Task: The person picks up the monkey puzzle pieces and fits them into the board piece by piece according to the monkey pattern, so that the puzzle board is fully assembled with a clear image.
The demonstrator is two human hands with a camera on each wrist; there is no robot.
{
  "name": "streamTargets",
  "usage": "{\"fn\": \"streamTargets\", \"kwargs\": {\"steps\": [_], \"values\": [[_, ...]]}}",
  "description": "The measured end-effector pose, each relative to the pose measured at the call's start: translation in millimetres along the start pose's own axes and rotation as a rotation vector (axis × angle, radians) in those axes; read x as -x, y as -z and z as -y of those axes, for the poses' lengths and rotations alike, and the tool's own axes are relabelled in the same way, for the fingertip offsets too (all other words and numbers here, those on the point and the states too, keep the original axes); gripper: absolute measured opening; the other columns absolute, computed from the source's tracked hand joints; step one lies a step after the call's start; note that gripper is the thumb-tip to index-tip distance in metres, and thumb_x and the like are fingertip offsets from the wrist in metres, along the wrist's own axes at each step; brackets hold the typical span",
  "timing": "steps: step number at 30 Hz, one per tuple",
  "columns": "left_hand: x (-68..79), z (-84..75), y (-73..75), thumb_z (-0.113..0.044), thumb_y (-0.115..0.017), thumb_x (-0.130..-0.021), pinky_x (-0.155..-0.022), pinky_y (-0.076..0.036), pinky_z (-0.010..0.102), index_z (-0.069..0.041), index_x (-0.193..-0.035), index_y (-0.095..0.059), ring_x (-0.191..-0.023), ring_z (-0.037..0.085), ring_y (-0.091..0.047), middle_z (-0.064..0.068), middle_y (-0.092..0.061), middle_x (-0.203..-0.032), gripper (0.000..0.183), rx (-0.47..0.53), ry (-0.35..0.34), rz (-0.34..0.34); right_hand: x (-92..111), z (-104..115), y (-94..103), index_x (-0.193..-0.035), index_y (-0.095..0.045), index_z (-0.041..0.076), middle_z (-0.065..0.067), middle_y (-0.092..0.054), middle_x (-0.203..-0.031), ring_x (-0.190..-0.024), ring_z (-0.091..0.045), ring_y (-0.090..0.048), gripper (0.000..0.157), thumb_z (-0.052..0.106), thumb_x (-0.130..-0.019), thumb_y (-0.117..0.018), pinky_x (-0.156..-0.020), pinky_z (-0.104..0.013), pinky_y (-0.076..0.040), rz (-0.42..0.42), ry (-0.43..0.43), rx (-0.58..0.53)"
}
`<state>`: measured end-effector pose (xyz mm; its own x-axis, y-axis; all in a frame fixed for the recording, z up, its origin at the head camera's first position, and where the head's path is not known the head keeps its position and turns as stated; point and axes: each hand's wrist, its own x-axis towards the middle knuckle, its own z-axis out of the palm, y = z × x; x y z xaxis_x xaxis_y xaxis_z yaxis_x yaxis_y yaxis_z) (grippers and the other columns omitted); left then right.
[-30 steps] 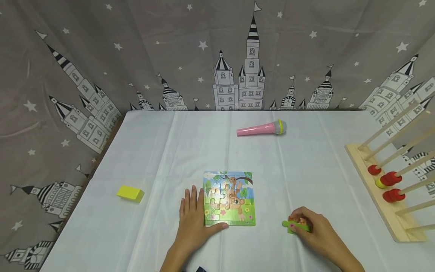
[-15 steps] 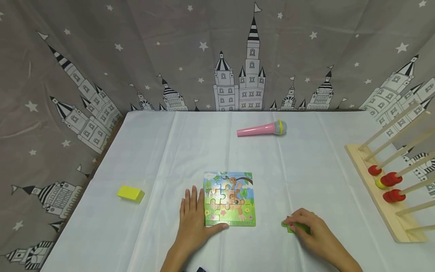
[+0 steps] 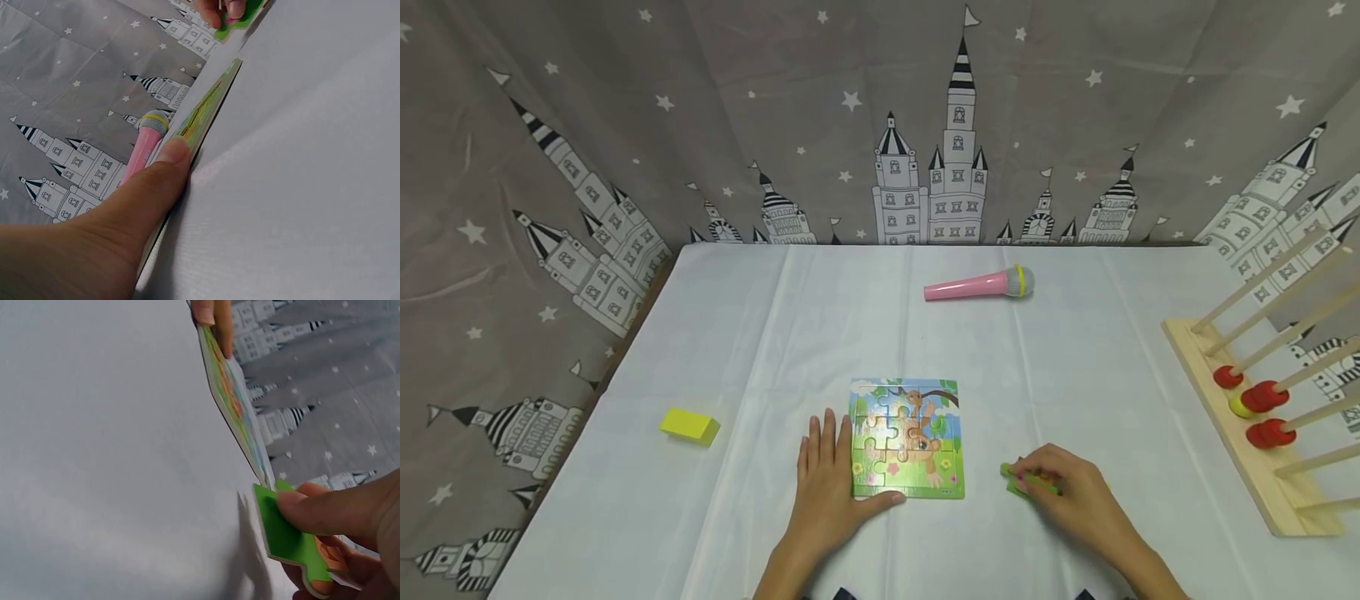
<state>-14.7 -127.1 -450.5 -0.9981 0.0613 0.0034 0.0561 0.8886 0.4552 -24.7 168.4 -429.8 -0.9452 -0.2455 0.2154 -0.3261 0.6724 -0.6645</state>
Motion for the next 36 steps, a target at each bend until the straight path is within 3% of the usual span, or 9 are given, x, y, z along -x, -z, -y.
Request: {"fn": "streamTargets", "kwargs": {"steps": [9, 17, 22, 29, 36], "values": [[-0.4, -0.8, 1.1, -0.072, -0.063, -0.06, -0.111, -0.006, 0.055, 0.001, -0.143, -0.021, -0.14, 0.04, 0.0, 0.022, -0.008, -0.151, 0.119, 0.004, -0.003, 0.0, -24.3, 15.5, -21.9, -0.088, -0.068, 0.018, 0.01, -0.066, -0.079, -0.064, 0.004, -0.048, 0.021, 0.004, -0.073, -0.071, -0.056, -0.017, -0.043, 0.027, 0.003, -0.121], [-0.4, -0.9, 1.2, -0.072, -0.063, -0.06, -0.111, -0.005, 0.054, 0.001, -0.143, -0.019, -0.14, 0.039, 0.001, 0.022, -0.007, -0.151, 0.119, 0.004, -0.005, -0.001, -44.4, 48.3, -47.2, -0.092, -0.067, 0.015, 0.007, -0.066, -0.08, -0.064, 0.001, -0.049, 0.015, 0.009, -0.078, -0.069, -0.058, -0.018, -0.044, 0.101, 0.02, -0.211], [0.5, 0.0, 1.1, -0.072, -0.062, -0.06, -0.111, -0.006, 0.054, 0.001, -0.143, -0.019, -0.14, 0.039, 0.002, 0.023, -0.007, -0.151, 0.119, 0.009, -0.002, 0.003, -52.4, 61.8, -64.2, -0.093, -0.067, 0.015, 0.005, -0.067, -0.085, -0.063, -0.001, -0.046, 0.016, 0.01, -0.078, -0.069, -0.054, -0.016, -0.042, 0.147, -0.011, -0.229], [0.5, 0.2, 1.3, -0.074, -0.06, -0.06, -0.11, -0.007, 0.054, 0.001, -0.143, -0.019, -0.14, 0.039, 0.001, 0.022, -0.008, -0.151, 0.119, 0.001, -0.002, 0.004, -60.4, 68.5, -80.9, -0.096, -0.065, 0.013, 0.002, -0.067, -0.083, -0.07, -0.006, -0.059, 0.02, 0.007, -0.077, -0.069, -0.061, -0.017, -0.047, 0.161, 0.006, -0.242], [0.8, 0.4, 1.0, -0.074, -0.06, -0.06, -0.111, -0.007, 0.054, 0.001, -0.143, -0.02, -0.14, 0.039, 0.0, 0.022, -0.008, -0.151, 0.119, -0.013, -0.003, -0.001, -61.7, 73.3, -85.8, -0.098, -0.065, 0.012, 0.002, -0.069, -0.078, -0.06, -0.001, -0.049, 0.022, 0.011, -0.077, -0.071, -0.054, -0.016, -0.042, 0.191, 0.025, -0.211]]}}
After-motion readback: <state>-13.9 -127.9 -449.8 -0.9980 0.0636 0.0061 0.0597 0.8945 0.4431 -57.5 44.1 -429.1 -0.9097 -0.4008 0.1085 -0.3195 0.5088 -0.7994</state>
